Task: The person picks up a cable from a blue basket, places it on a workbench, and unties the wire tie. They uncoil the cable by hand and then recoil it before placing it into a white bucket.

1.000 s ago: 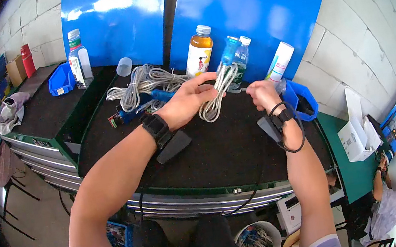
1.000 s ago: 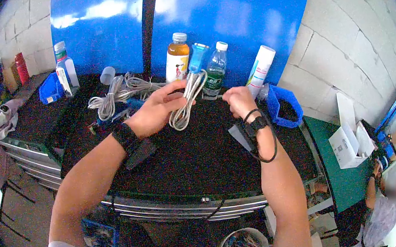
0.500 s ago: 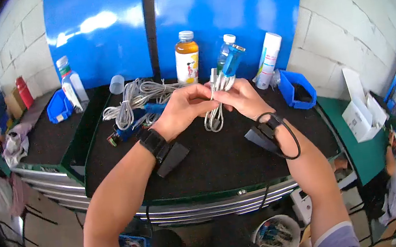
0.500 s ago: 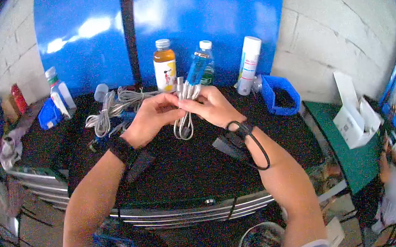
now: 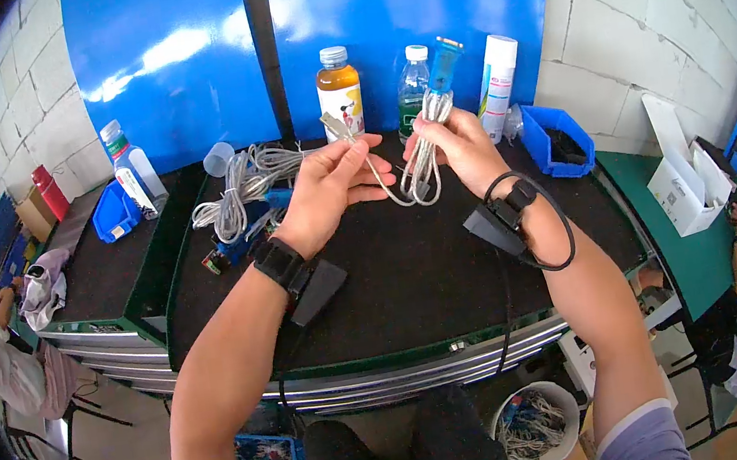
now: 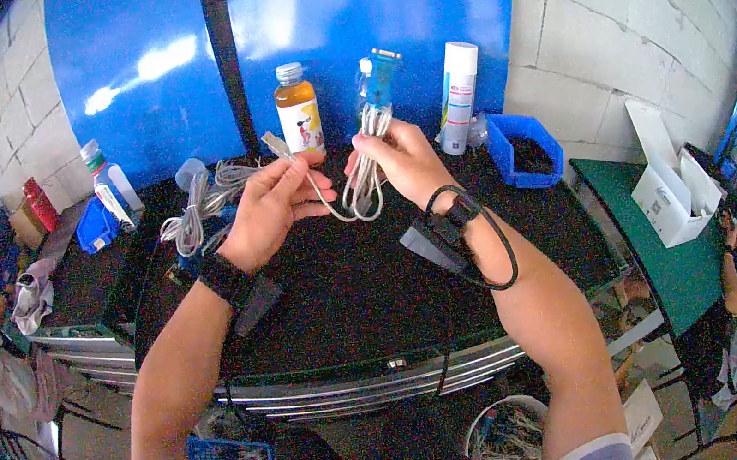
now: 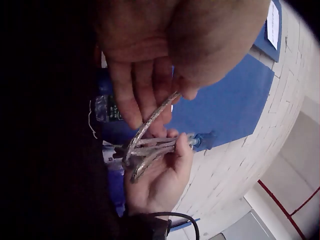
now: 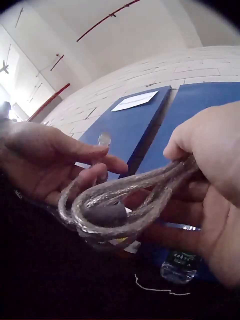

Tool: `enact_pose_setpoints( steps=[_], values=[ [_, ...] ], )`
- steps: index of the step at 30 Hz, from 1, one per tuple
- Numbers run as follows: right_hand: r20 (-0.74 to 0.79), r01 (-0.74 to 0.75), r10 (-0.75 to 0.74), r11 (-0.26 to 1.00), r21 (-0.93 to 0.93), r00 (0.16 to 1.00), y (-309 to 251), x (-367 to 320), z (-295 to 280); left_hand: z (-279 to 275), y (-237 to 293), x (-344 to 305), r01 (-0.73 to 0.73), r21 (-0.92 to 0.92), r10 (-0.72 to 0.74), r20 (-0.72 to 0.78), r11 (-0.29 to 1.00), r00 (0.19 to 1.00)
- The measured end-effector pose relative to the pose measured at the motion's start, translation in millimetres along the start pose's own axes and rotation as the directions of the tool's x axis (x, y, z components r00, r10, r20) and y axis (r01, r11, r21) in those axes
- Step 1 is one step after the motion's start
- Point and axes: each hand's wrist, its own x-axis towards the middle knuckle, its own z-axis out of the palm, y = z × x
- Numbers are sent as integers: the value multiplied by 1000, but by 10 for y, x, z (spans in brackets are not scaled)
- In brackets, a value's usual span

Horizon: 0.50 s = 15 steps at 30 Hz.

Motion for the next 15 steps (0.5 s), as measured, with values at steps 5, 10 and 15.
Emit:
enact_pose_setpoints(
  steps=[5,10,15],
  values=[
    [1,67,-67,996,66,998,35,13,-7,18,19,-9,23,37,-24,30,999,999],
    [131,-37,15,986,161,991,-27,-45,24,9,38,-10,-28,134,29,-9,991,1000],
    [104,-4,-2,998,61,995,53,10,-44,-28,-25,20,-90,43,92,-32,995,995]
  ],
)
